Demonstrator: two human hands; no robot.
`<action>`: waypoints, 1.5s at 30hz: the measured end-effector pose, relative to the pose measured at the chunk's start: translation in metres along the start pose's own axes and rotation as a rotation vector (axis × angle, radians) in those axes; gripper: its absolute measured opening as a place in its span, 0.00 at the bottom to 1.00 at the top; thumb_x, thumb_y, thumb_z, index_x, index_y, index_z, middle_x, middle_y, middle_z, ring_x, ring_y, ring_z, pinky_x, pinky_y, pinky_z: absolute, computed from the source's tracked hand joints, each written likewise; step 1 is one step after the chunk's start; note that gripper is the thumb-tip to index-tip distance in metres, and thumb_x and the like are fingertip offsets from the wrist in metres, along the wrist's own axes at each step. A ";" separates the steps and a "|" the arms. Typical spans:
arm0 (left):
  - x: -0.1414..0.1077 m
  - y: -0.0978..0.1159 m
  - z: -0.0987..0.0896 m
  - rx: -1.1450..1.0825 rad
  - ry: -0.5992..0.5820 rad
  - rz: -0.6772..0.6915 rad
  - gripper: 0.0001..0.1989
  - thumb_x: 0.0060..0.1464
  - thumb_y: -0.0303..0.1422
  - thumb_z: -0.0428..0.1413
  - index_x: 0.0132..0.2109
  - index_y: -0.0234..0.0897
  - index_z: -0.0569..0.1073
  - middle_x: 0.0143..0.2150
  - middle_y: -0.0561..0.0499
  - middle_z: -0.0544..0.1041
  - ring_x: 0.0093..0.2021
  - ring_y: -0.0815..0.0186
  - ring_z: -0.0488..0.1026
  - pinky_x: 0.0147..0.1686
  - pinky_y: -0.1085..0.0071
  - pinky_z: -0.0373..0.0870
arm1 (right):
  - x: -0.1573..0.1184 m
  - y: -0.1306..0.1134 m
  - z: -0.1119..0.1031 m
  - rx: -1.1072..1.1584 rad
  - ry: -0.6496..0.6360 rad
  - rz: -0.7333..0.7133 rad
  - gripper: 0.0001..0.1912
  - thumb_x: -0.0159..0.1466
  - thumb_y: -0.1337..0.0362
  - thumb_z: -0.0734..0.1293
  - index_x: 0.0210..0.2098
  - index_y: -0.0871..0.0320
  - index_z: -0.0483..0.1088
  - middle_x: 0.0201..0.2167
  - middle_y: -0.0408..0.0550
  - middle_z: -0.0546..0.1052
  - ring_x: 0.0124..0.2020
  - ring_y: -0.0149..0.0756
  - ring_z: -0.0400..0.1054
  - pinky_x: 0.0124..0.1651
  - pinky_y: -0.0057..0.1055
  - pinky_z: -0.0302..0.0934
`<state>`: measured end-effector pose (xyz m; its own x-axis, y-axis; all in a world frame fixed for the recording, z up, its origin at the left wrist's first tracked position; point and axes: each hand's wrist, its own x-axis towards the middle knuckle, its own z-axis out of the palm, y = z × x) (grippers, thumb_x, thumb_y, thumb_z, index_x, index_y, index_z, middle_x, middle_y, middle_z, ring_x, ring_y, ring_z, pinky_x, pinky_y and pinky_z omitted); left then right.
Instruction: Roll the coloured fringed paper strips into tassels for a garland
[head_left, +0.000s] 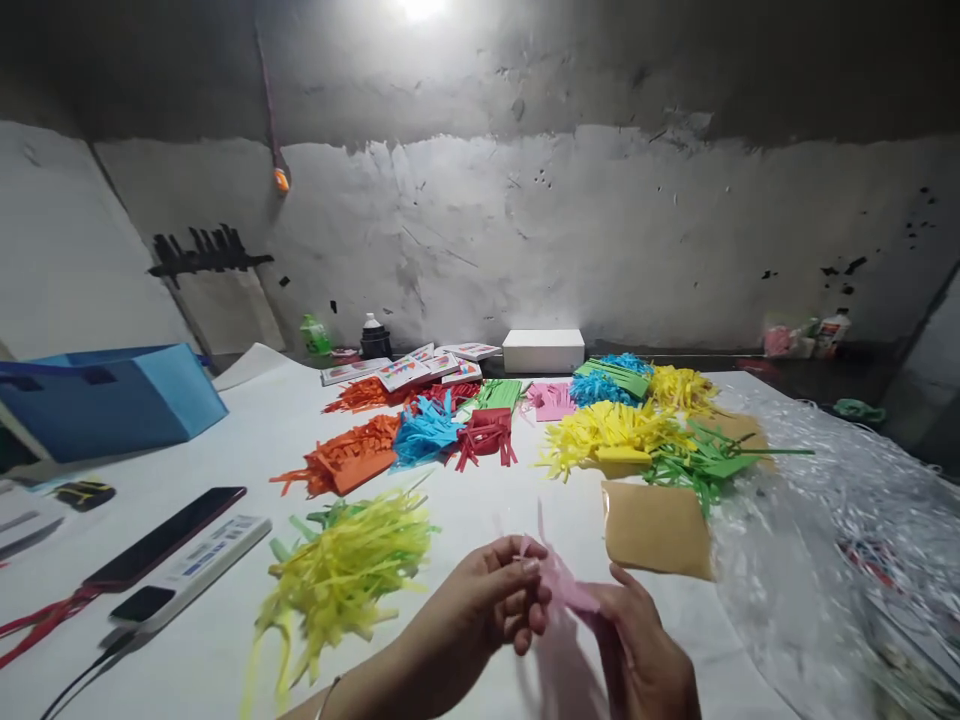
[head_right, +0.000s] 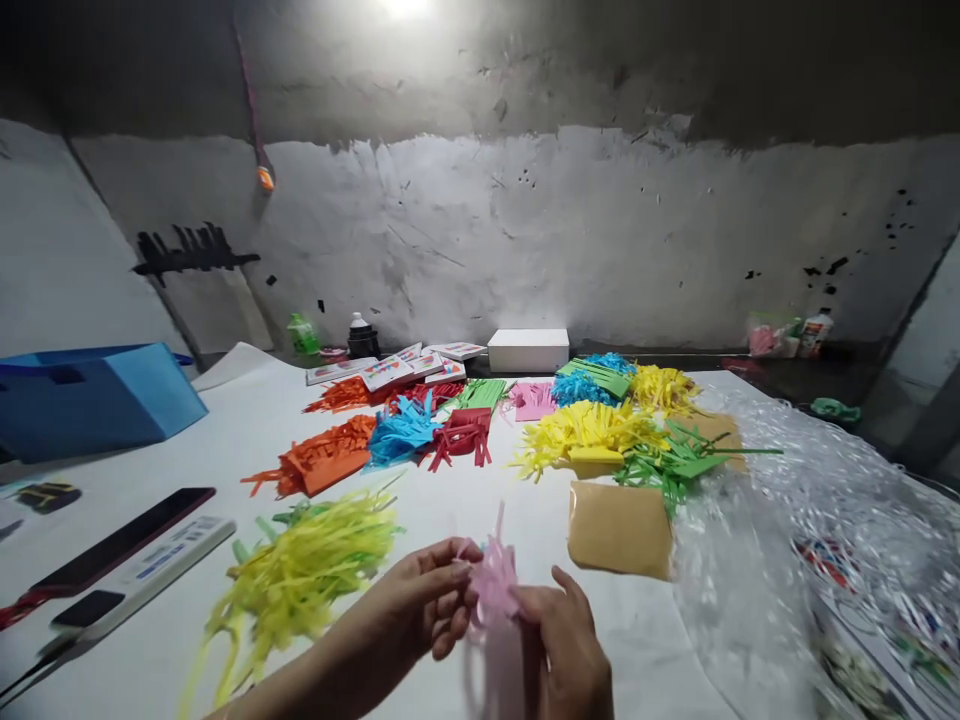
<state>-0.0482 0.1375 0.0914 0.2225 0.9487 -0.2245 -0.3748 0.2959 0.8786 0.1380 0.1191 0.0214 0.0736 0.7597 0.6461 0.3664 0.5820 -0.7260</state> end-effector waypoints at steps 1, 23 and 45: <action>-0.007 0.001 -0.006 0.067 0.035 0.078 0.20 0.50 0.39 0.68 0.45 0.36 0.72 0.29 0.53 0.73 0.24 0.71 0.70 0.20 0.79 0.64 | 0.003 -0.002 -0.002 0.031 -0.036 0.028 0.12 0.72 0.58 0.61 0.43 0.52 0.76 0.38 0.49 0.80 0.41 0.42 0.76 0.48 0.36 0.71; -0.041 -0.043 -0.001 0.422 -0.010 0.207 0.21 0.58 0.48 0.59 0.34 0.33 0.82 0.27 0.49 0.78 0.31 0.65 0.70 0.33 0.73 0.66 | -0.034 -0.031 0.006 -0.339 -0.098 -0.409 0.16 0.65 0.61 0.71 0.50 0.60 0.69 0.38 0.52 0.77 0.37 0.42 0.73 0.40 0.36 0.68; -0.048 -0.083 -0.017 0.629 -0.003 0.319 0.16 0.61 0.34 0.56 0.53 0.42 0.81 0.46 0.44 0.84 0.42 0.57 0.79 0.46 0.64 0.74 | -0.053 -0.017 0.023 0.069 -0.083 0.267 0.11 0.68 0.57 0.66 0.33 0.55 0.76 0.41 0.50 0.76 0.45 0.41 0.73 0.47 0.32 0.69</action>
<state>-0.0433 0.0697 0.0218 0.1910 0.9779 0.0851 0.1693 -0.1182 0.9785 0.1066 0.0753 -0.0058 0.0816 0.9083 0.4103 0.2796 0.3743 -0.8842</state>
